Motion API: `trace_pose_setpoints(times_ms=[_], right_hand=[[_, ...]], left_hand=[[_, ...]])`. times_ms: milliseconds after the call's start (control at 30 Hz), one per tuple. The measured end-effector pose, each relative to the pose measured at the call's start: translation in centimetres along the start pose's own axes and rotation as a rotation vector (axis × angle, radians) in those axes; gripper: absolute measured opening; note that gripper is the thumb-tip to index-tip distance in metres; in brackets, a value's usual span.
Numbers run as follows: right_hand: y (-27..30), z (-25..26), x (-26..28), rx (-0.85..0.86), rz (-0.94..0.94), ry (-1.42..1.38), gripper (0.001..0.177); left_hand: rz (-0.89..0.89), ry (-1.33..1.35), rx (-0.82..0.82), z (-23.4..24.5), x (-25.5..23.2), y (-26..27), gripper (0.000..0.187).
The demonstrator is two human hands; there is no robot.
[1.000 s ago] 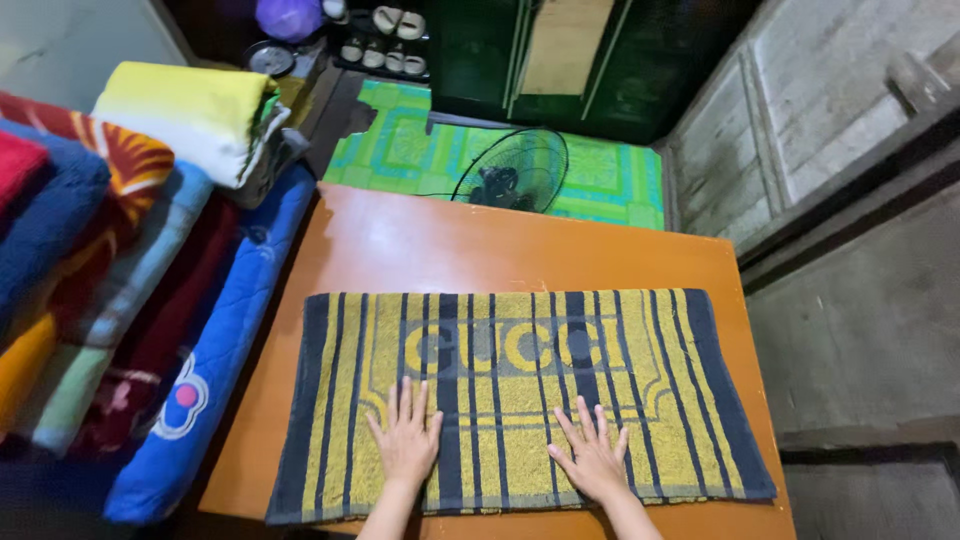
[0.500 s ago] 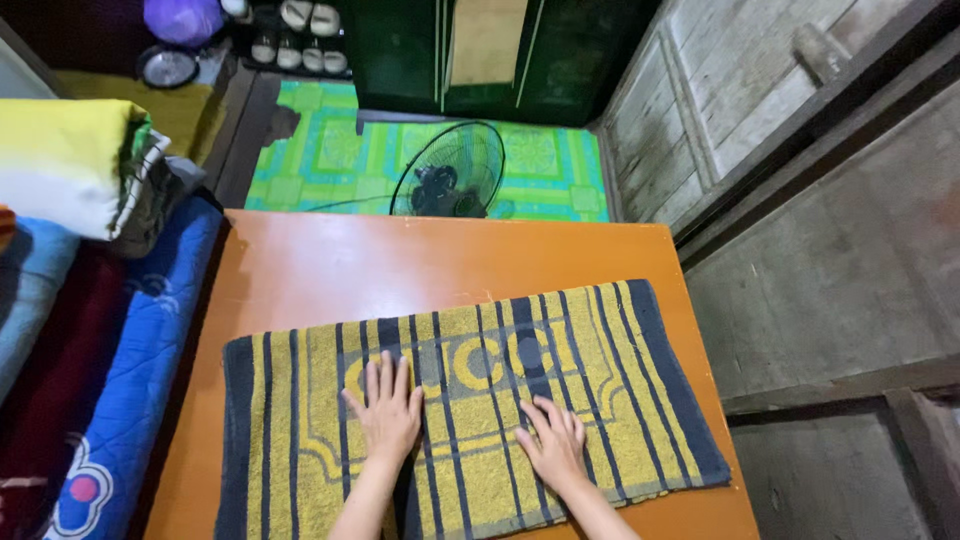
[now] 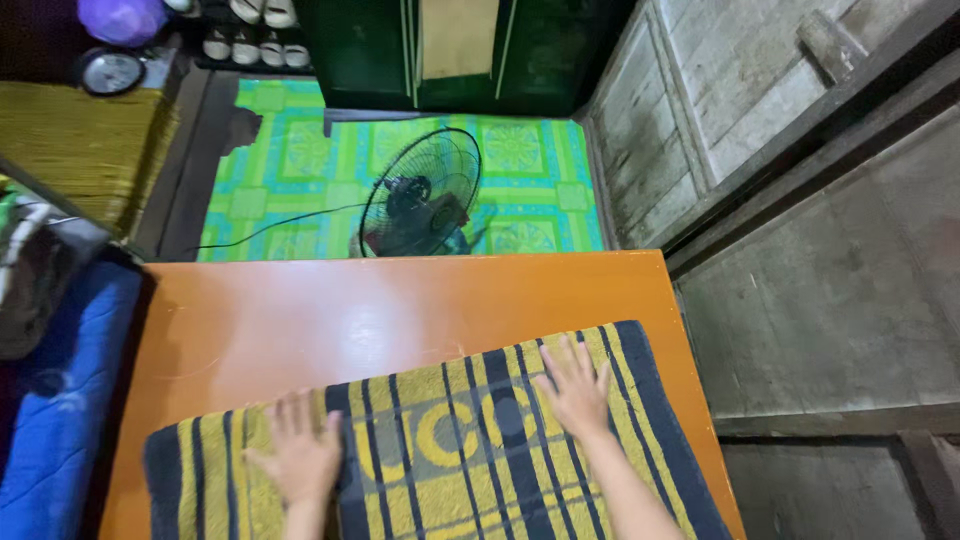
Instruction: The person folds a pink floral towel and a yellow striped towel on an orange table, then stacks them with other folded towels on a nearby bed. The person uses both hands to align edges and smooth the fabric during folding.
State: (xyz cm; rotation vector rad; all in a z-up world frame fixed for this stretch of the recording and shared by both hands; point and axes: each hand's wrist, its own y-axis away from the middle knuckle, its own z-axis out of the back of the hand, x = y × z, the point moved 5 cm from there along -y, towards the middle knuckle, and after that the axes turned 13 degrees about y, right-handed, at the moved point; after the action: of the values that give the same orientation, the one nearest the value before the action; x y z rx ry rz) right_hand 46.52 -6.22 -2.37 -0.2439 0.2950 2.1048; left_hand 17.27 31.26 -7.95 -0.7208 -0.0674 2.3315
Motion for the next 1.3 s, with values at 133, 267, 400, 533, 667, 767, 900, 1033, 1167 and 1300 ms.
trace_pose_setpoints(times_ms=[133, 267, 400, 533, 667, 767, 900, 1033, 1167, 1300], right_hand=[[-2.9, -1.7, -5.8, -0.051, -0.145, -0.020, 0.064], [-3.8, -3.5, -7.9, -0.080, -0.245, -0.067, 0.065], [-3.9, -5.1, -8.4, -0.130, -0.291, -0.048, 0.068], [-4.6, -6.2, -9.3, -0.040, -0.301, -0.091, 0.072], [-4.9, -6.5, -9.3, 0.056, -0.257, -0.190, 0.076], [-1.3, -5.7, -6.8, -0.100, -0.176, -0.172, 0.078], [7.5, -5.7, 0.1, -0.295, -0.015, -0.126, 0.070], [14.0, -6.0, 0.3, -0.201, -0.065, -0.040, 0.070], [16.8, -5.9, -3.9, -0.047, -0.183, -0.114, 0.072], [20.1, -6.3, -7.3, 0.112, -0.371, -0.079, 0.074]], left_hand=[[0.198, -0.013, -0.024, 1.1, 4.9, -1.5, 0.072], [0.222, -0.056, -0.008, 1.5, 8.4, -2.9, 0.072], [0.228, -0.075, 0.129, 1.5, 11.3, -4.4, 0.081], [0.246, -0.138, 0.253, 2.8, 13.1, -6.1, 0.086], [0.249, -0.216, 0.047, 4.5, 10.9, -3.4, 0.074], [0.235, -0.197, -0.015, 5.2, 8.1, 1.5, 0.068], [0.299, -0.149, 0.015, 6.5, 7.6, 7.9, 0.067], [0.234, -0.073, 0.046, 8.3, 9.8, 9.5, 0.067], [0.296, -0.113, 0.174, 9.0, 12.6, 8.2, 0.068], [0.267, -0.116, 0.078, 9.0, 11.5, 8.3, 0.067]])
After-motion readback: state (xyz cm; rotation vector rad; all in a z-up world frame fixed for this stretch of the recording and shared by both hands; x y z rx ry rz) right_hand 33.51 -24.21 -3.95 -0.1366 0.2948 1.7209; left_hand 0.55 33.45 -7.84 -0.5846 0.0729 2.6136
